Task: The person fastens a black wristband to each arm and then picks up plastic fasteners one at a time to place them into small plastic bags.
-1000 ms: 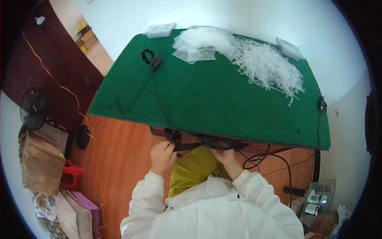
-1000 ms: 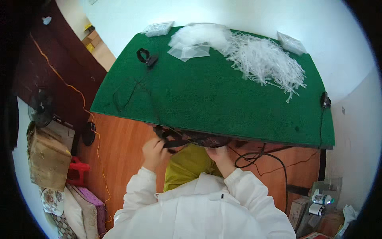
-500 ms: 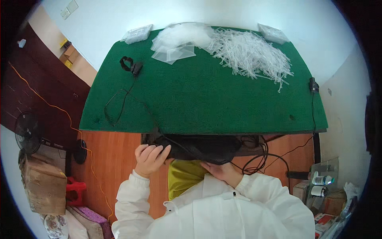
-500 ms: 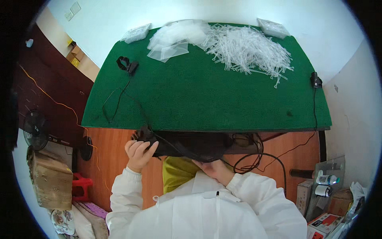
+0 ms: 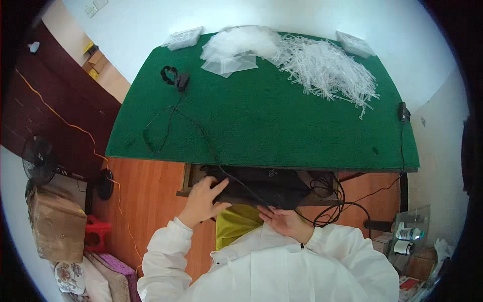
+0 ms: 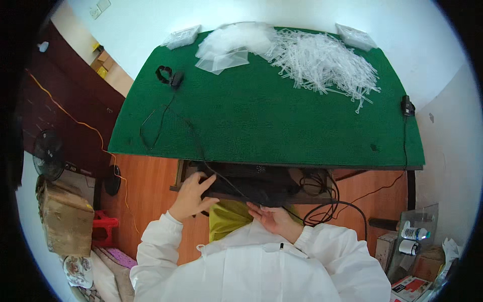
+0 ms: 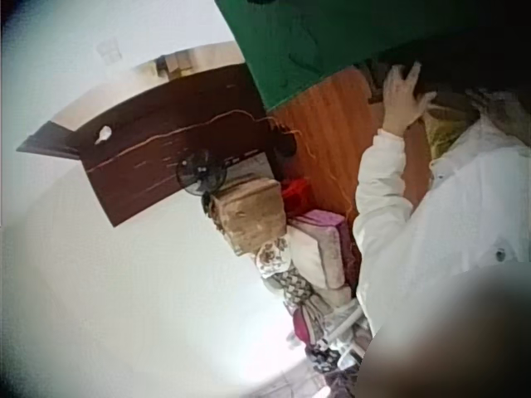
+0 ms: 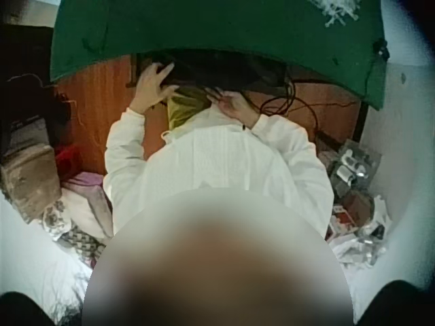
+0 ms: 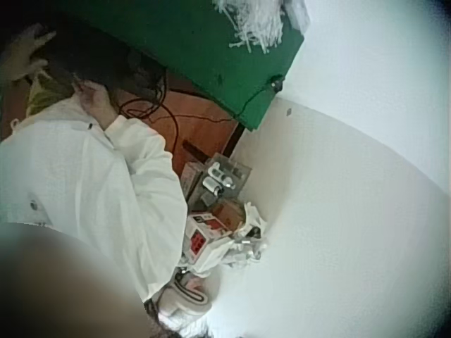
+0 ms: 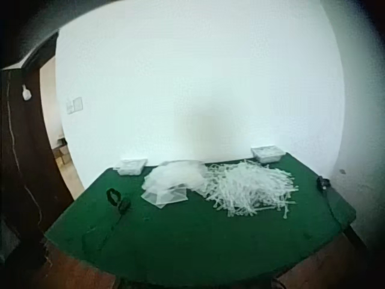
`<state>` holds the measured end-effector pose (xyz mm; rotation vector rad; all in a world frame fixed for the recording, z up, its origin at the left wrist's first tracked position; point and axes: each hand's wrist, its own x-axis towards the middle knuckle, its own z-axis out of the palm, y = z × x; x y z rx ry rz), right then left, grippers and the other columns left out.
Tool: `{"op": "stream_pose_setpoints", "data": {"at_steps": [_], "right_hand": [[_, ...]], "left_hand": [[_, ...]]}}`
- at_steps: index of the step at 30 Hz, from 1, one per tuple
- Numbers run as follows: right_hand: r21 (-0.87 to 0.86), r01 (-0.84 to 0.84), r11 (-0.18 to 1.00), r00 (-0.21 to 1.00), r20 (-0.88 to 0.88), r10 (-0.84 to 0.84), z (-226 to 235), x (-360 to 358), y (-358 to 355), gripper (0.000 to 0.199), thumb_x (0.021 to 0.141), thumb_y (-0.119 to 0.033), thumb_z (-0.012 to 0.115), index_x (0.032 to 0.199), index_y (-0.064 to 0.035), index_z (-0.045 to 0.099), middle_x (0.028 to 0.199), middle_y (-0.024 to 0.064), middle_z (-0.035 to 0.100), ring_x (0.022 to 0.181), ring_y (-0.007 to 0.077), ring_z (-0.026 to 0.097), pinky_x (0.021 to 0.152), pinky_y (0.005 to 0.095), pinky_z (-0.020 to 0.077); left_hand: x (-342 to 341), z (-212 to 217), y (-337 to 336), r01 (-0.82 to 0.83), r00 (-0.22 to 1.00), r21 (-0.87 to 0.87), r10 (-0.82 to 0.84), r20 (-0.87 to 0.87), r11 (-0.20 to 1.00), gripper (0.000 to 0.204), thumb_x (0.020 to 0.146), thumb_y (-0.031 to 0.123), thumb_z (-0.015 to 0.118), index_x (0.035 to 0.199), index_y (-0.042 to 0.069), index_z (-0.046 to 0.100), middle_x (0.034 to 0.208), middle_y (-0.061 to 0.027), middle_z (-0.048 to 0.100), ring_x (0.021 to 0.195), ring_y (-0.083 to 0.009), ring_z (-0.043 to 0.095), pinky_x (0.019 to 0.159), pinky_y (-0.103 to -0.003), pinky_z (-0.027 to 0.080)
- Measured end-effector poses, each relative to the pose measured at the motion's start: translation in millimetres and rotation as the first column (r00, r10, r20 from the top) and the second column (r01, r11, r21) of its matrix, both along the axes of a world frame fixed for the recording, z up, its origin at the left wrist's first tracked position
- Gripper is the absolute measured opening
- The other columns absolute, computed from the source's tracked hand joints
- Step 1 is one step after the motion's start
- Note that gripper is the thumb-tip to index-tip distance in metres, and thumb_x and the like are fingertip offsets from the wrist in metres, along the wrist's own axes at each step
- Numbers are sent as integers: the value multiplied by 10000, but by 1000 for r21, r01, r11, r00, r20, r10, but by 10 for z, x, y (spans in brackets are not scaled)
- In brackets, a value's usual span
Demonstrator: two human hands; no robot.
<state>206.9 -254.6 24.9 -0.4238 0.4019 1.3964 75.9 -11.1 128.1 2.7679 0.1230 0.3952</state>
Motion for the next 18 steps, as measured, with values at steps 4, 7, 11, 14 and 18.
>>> {"op": "stream_pose_setpoints", "data": {"at_steps": [4, 7, 11, 14, 18], "right_hand": [[73, 0, 997, 1000, -15, 1, -78, 21, -66, 228, 722, 34, 556, 933, -40, 600, 1050, 58, 595, 1157, 282, 443, 1017, 412, 320], [85, -4, 996, 1000, -2, 4, -65, -5, -33, 217, 720, 23, 564, 925, -36, 601, 1052, 51, 596, 1166, 279, 435, 1017, 416, 314], [63, -2, 998, 1000, 18, 1, -24, -5, -34, 205, 716, 12, 571, 915, -28, 601, 1056, 48, 596, 1172, 278, 430, 1021, 420, 302], [89, 7, 996, 1000, 17, -9, -25, -13, -27, 211, 714, 5, 575, 922, -25, 597, 1060, 52, 593, 1173, 278, 429, 1028, 420, 292], [71, 10, 997, 999, 36, -12, -36, 15, -16, 213, 709, 4, 578, 919, -30, 597, 1063, 64, 590, 1174, 277, 429, 1028, 418, 294]], "left_hand": [[-20, 111, 280, 31, 993, -7, -31, -117, 1000, 493, 693, 237, 670, 1149, 98, 545, 982, -161, 510, 868, -340, 516, 721, -398, 450], [-26, 136, 535, 8, 989, -10, -10, -151, 1000, 432, 714, 207, 654, 1120, 93, 563, 964, -181, 531, 863, -354, 526, 718, -405, 455], [-91, -31, 809, -170, 969, 63, 178, -170, 983, 315, 742, 152, 599, 1049, 85, 595, 944, -210, 551, 830, -358, 549, 686, -420, 465], [-129, -93, 866, -366, 887, 131, 388, -249, 921, 243, 743, 89, 551, 976, 80, 617, 978, -230, 558, 818, -342, 567, 652, -438, 469], [55, -174, 486, -666, 737, 36, 665, -122, 745, 191, 750, 101, 527, 905, 38, 619, 1010, -216, 554, 838, -349, 571, 658, -435, 471]]}}
